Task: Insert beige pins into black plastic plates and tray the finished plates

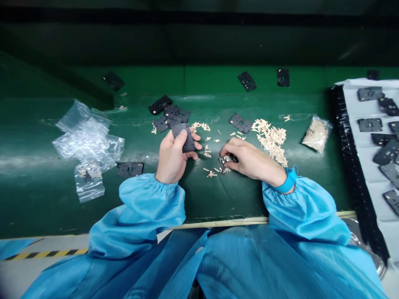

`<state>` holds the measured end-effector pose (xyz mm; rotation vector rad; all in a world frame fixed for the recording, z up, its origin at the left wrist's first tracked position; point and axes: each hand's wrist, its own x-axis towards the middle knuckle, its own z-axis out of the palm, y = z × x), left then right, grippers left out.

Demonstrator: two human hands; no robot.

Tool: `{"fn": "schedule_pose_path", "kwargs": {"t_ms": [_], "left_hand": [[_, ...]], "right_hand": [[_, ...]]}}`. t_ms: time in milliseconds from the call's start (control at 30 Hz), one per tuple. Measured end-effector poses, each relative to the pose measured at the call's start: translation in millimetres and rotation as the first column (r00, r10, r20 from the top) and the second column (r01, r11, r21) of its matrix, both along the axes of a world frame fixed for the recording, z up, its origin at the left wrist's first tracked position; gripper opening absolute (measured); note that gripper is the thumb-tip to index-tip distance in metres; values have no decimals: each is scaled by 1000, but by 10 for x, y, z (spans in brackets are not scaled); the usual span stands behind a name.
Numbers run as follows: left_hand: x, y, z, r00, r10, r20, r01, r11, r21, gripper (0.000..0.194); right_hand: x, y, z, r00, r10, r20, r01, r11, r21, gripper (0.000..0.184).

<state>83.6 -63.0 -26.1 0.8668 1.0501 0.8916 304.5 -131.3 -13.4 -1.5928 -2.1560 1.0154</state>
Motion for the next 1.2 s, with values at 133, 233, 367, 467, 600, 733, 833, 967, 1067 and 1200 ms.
{"fn": "schedule_pose_path", "kwargs": {"t_ms": [133,233,367,467,600,733,833,967,1067,1200], "left_hand": [[3,-7,18,1000,-4,-20,3,1000,-5,29],[6,-12,22,1000,-4,-5,4,1000,-7,29],[15,-24,20,999,-36,-25,36,999,-7,30],[19,-41,25,995,-75,-63,75,997,0,29],[9,-79,40,955,-205,-215,223,973,62,24],[-1,-134,42,845,-416,-336,462,884,67,29],[9,-153,32,803,-471,-366,518,854,39,30],[21,-150,8,802,-472,-365,513,858,17,24],[10,-154,-27,789,-467,-399,516,856,20,25],[-11,-173,-72,752,-485,-447,550,835,19,28]], "right_hand": [[-3,9,-7,1000,-18,6,18,1000,0,12],[13,24,4,999,-46,-19,46,999,-23,6],[45,35,7,990,-110,-88,99,988,-118,9],[62,39,11,973,-161,-168,127,973,-194,16],[51,42,50,934,-224,-277,145,950,-278,21],[-6,35,71,903,-260,-342,153,939,-308,22],[-60,38,46,897,-256,-360,159,947,-278,20],[-100,28,39,906,-236,-352,161,960,-228,16],[-36,32,85,894,-250,-371,167,956,-242,16],[294,288,131,869,-383,-314,350,923,-159,19]]}}
